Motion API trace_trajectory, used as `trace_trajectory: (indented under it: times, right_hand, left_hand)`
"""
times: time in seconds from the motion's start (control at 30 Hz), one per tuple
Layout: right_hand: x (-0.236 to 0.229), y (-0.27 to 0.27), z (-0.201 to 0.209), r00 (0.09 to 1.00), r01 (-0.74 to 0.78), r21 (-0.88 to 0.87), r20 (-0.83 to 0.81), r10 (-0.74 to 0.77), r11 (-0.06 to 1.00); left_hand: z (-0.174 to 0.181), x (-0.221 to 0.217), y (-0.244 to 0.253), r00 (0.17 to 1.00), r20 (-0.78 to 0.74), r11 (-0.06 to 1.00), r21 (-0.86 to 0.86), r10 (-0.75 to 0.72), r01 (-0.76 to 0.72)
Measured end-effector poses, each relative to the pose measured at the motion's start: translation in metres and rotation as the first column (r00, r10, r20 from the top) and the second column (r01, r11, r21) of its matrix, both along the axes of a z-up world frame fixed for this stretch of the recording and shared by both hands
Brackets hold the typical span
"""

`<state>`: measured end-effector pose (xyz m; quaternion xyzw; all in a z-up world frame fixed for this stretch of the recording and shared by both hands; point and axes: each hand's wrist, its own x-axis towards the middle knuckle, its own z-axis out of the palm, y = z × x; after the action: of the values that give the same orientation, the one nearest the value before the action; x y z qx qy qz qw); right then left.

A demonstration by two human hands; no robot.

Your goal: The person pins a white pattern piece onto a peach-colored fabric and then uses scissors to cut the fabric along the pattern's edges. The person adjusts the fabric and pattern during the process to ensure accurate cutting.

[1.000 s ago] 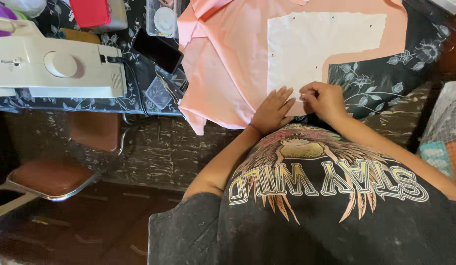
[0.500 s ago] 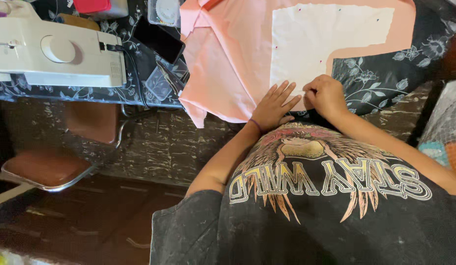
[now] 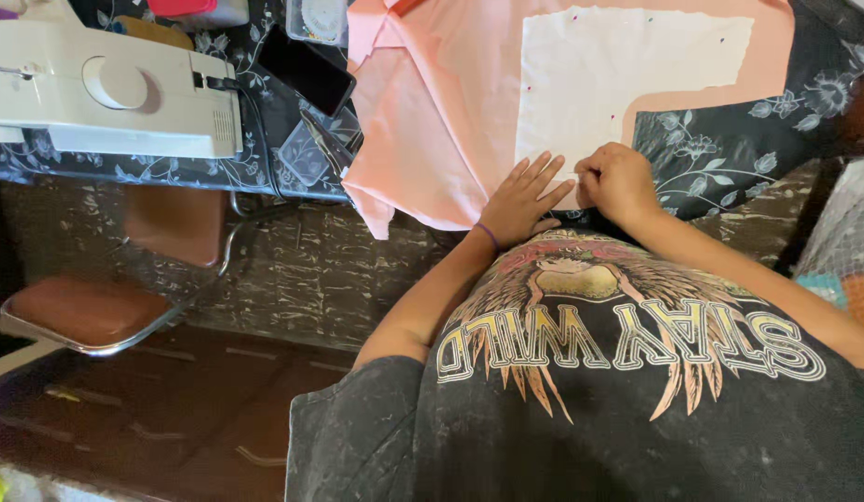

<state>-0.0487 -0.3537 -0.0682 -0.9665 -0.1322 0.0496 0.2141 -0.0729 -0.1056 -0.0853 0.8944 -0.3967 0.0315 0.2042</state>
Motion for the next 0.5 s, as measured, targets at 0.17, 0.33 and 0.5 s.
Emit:
trace_trajectory:
  times: [0.17,0.33,0.5]
  right_hand:
    - [-0.001,0.002,0.009,1.000,-0.005,0.008,-0.018,0.005,1.000]
    - [0.000,0.007,0.006,1.000,-0.010,-0.028,-0.026,0.009,1.000]
    - [0.001,0.009,-0.004,0.999,0.009,-0.074,-0.039,-0.012,0.997]
  left_hand:
    - [-0.001,0.000,-0.001,1.000,0.012,1.000,0.004,0.012,-0.012]
    - [-0.003,-0.001,-0.001,1.000,0.013,1.000,0.015,0.017,-0.017]
    - [-0.007,0.000,-0.002,1.000,0.022,1.000,-0.006,0.016,-0.016]
